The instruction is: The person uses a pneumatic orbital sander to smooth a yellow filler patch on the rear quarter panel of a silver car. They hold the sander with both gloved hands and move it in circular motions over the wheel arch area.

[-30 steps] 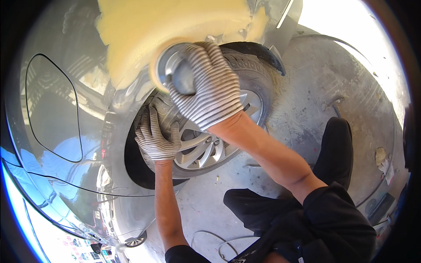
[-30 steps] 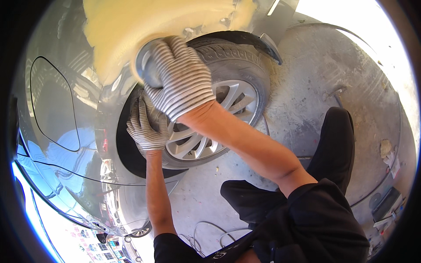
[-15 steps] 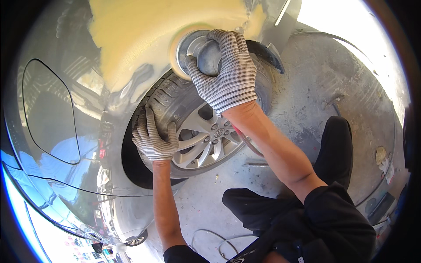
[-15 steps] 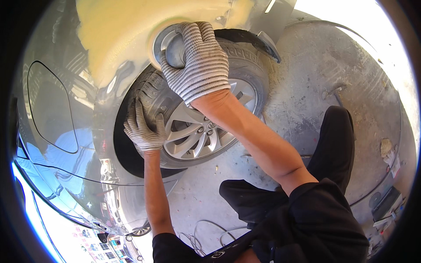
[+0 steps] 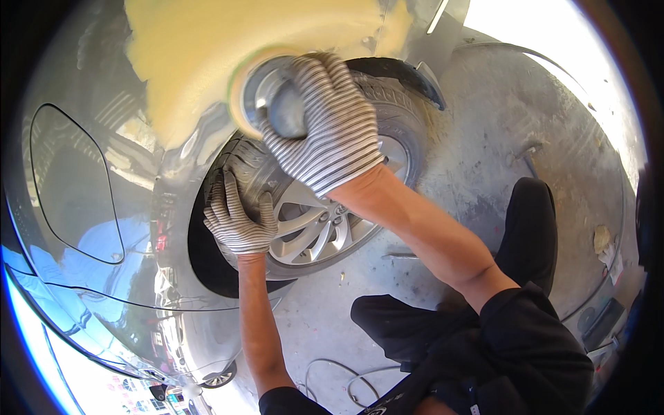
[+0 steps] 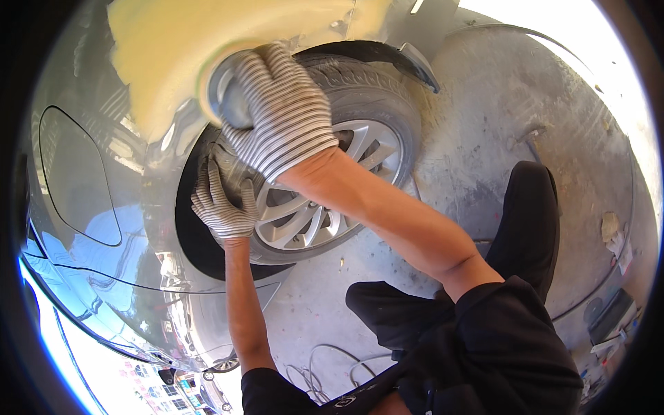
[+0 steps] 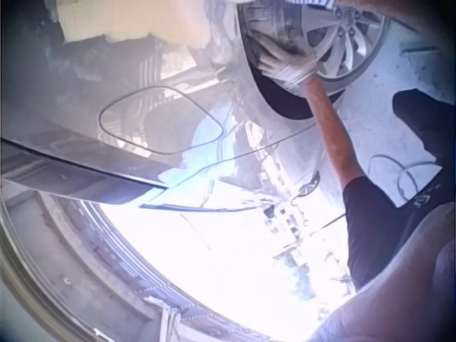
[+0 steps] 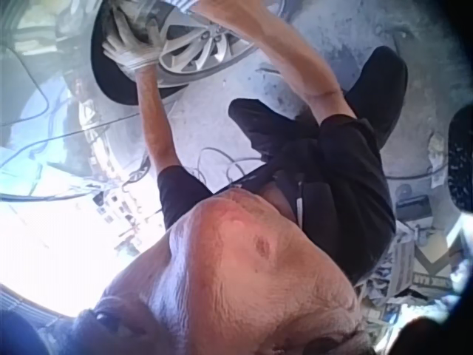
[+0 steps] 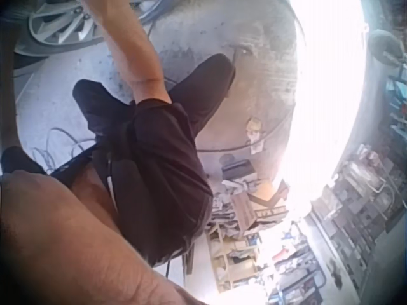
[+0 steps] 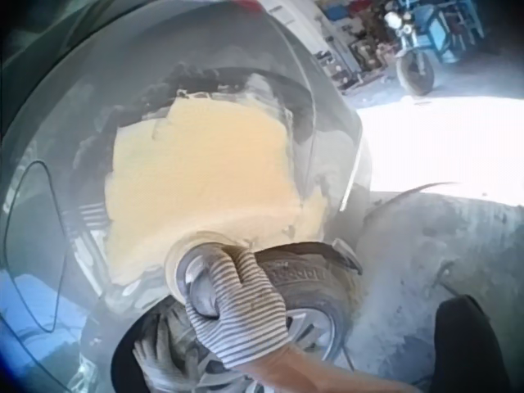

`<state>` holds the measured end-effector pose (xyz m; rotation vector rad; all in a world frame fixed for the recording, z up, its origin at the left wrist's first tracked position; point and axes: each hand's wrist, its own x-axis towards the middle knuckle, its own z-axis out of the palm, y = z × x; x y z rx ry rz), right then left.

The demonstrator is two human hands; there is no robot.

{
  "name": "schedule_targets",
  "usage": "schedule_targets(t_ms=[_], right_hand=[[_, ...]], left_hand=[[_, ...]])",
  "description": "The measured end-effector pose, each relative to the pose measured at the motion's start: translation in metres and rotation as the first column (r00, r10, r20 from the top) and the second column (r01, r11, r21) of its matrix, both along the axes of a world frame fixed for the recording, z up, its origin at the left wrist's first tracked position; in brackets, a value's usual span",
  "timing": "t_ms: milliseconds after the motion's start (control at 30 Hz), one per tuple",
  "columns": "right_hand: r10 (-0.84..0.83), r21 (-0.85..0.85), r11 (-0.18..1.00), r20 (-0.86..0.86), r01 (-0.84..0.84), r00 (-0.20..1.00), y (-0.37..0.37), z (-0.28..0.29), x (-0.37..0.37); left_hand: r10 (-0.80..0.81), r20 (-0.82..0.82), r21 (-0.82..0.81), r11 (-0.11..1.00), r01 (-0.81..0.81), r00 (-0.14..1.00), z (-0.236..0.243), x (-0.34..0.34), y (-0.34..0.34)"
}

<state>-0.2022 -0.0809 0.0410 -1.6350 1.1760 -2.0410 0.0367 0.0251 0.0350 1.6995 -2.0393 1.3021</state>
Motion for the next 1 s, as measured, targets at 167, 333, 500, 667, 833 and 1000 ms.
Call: schedule_targets(t_ms=[167, 333, 500, 667, 833, 1000], right_hand=[[-0.044, 0.03, 0.999, -0.034, 0.045, 0.998, -0.02, -0.017, 0.004], [-0.029, 0.267, 0.963, 0.202, -0.026, 0.979, -0.04, -0.052, -0.047], [0.017, 0.271, 0.944, 0.536, -0.191, 0.844, -0.053, -0.11, -0.07], [0.076, 0.38, 0.858, 0.569, -0.344, 0.819, -0.04, -0.137, -0.096], [0.081, 0.4, 0.811, 0.647, -0.428, 0.758, -0.05, -0.17, -0.119], [0.061, 0.451, 0.795, 0.606, -0.406, 0.793, -0.082, -0.191, -0.145]], left_hand=[[-0.004, -0.015, 0.007, 1.0, 0.004, 1.0, -0.002, 0.0, 0.0], [0.016, -0.031, 0.002, 1.0, -0.016, 0.999, 0.001, -0.01, -0.003], [0.037, -0.009, -0.011, 0.999, -0.037, 0.999, 0.002, -0.006, 0.001], [0.035, 0.003, -0.003, 0.999, -0.035, 0.999, -0.002, -0.003, 0.005], [0.036, 0.073, -0.157, 0.987, -0.025, 0.997, -0.026, -0.062, 0.008], [0.101, -0.002, -0.31, 0.946, -0.097, 0.995, -0.028, -0.145, -0.025]])
